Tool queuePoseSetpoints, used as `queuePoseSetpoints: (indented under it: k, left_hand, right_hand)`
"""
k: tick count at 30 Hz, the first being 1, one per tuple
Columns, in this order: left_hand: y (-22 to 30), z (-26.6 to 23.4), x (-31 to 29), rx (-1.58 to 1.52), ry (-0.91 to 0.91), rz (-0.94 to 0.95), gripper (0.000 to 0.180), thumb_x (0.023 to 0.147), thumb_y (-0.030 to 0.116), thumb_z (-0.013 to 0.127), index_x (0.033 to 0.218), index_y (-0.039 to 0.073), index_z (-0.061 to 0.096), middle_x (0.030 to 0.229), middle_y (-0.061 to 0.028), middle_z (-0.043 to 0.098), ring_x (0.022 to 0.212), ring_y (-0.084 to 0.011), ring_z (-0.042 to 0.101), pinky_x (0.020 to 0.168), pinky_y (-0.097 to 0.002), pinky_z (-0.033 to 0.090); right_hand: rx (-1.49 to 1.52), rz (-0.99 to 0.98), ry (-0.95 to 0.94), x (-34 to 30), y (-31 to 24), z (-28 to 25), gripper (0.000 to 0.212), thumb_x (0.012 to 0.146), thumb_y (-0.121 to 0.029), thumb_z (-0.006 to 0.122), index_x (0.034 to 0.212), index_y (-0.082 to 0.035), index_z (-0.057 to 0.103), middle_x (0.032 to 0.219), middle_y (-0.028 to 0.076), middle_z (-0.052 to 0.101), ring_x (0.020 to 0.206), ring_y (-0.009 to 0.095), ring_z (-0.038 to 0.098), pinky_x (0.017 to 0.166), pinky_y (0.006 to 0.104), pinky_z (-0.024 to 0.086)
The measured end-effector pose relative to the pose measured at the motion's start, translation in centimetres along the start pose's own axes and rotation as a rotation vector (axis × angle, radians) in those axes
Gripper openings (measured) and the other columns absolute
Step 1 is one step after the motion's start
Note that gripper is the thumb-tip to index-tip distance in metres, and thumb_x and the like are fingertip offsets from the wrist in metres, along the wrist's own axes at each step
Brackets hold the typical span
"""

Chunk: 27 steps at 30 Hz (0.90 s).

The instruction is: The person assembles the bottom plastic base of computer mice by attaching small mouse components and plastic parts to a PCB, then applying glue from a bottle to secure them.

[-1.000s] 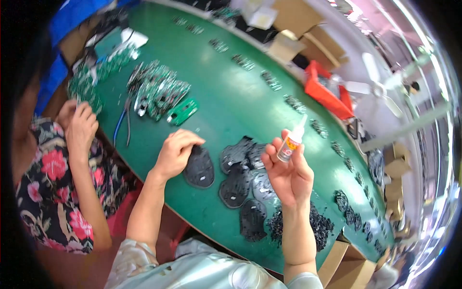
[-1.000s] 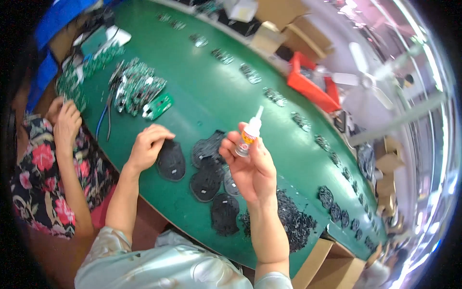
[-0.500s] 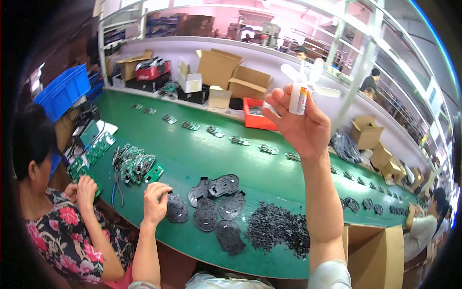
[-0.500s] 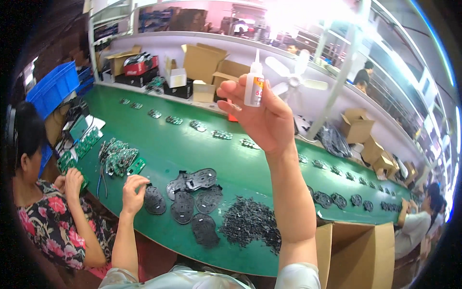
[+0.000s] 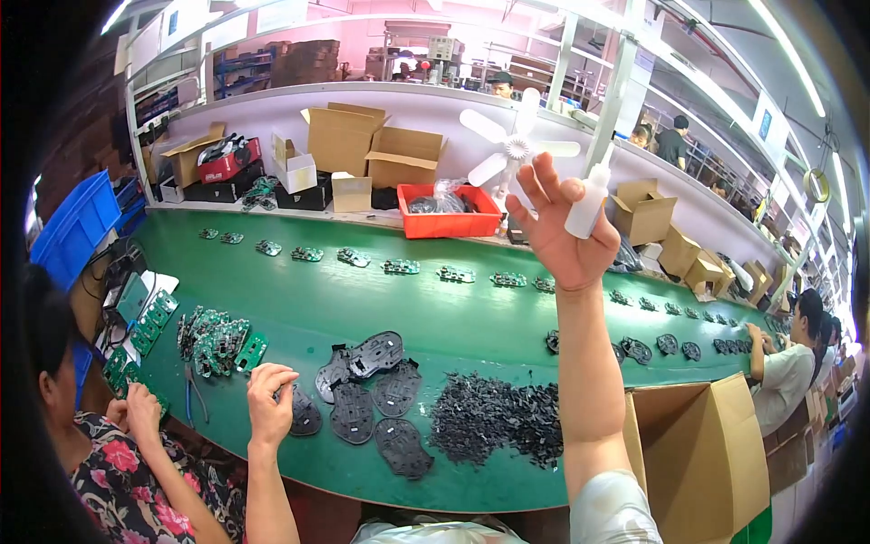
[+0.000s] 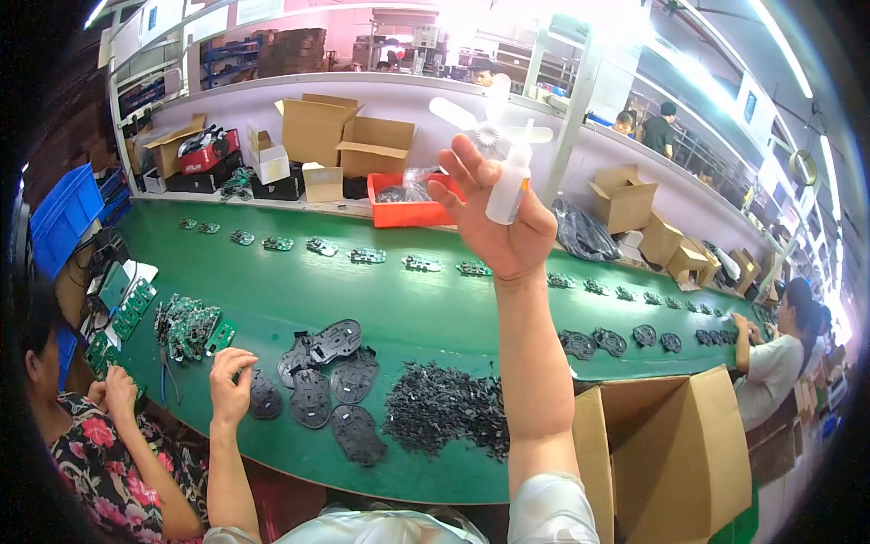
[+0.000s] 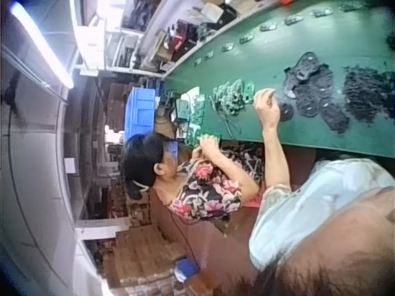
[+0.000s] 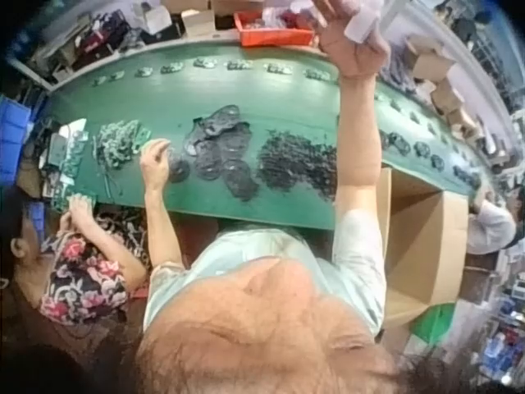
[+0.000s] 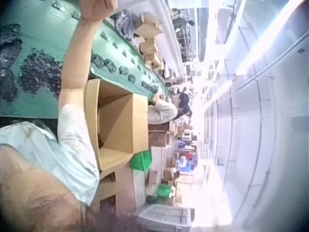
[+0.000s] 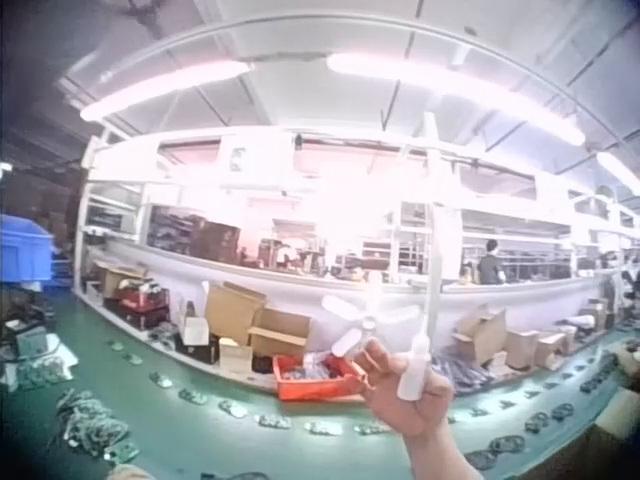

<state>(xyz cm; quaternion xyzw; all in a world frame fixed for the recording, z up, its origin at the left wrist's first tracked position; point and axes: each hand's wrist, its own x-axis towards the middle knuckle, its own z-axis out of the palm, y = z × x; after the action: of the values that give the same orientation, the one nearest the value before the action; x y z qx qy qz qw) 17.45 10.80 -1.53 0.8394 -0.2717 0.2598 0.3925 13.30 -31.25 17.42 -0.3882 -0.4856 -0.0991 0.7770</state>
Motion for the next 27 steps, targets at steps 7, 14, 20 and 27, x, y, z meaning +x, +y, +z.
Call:
queuePoseSetpoints:
  k: [7, 14, 20, 27]
  left_hand:
    - [1.3, 1.3, 1.2, -0.054, -0.057, 0.005, 0.015, 0.075, -0.006, 0.064, 0.086, 0.004, 0.068, 0.092, -0.0078, 0.065, 0.098, -0.0265, 0.058, 0.086, -0.0363, 0.044]
    - [2.9, 3.6, 2.6, -0.046, -0.112, 0.066, 0.015, 0.075, -0.004, 0.065, 0.087, 0.005, 0.069, 0.095, -0.0069, 0.065, 0.100, -0.0267, 0.058, 0.088, -0.0370, 0.043]
    - [4.1, 3.5, 2.3, -0.023, -0.077, 0.068, 0.015, 0.074, -0.002, 0.067, 0.086, 0.007, 0.070, 0.095, -0.0060, 0.066, 0.102, -0.0269, 0.058, 0.089, -0.0380, 0.043]
    - [4.5, 0.5, -0.5, 0.070, -0.018, 0.072, 0.013, 0.075, 0.002, 0.069, 0.085, 0.010, 0.071, 0.097, -0.0030, 0.066, 0.104, -0.0242, 0.057, 0.091, -0.0381, 0.041]
  right_hand:
    - [0.036, -0.027, 0.111, -4.1, -1.5, -0.9, 0.036, 0.098, -0.029, 0.049, 0.121, -0.002, 0.055, 0.141, 0.015, 0.043, 0.131, 0.030, 0.039, 0.104, 0.0448, 0.035]
    - [0.002, 0.027, 0.471, -6.5, -5.6, -1.5, 0.040, 0.103, -0.030, 0.039, 0.127, -0.001, 0.051, 0.115, 0.009, 0.051, 0.097, 0.020, 0.047, 0.081, 0.0330, 0.040]
    - [-0.008, 0.151, 0.224, -0.4, -2.8, -2.9, 0.040, 0.101, -0.026, 0.042, 0.124, 0.004, 0.054, 0.137, 0.019, 0.046, 0.116, 0.025, 0.049, 0.095, 0.0403, 0.041]
    - [0.096, 0.253, -0.076, 12.2, 8.1, 0.9, 0.039, 0.098, -0.025, 0.049, 0.125, 0.003, 0.055, 0.144, 0.019, 0.042, 0.122, 0.025, 0.049, 0.099, 0.0425, 0.040]
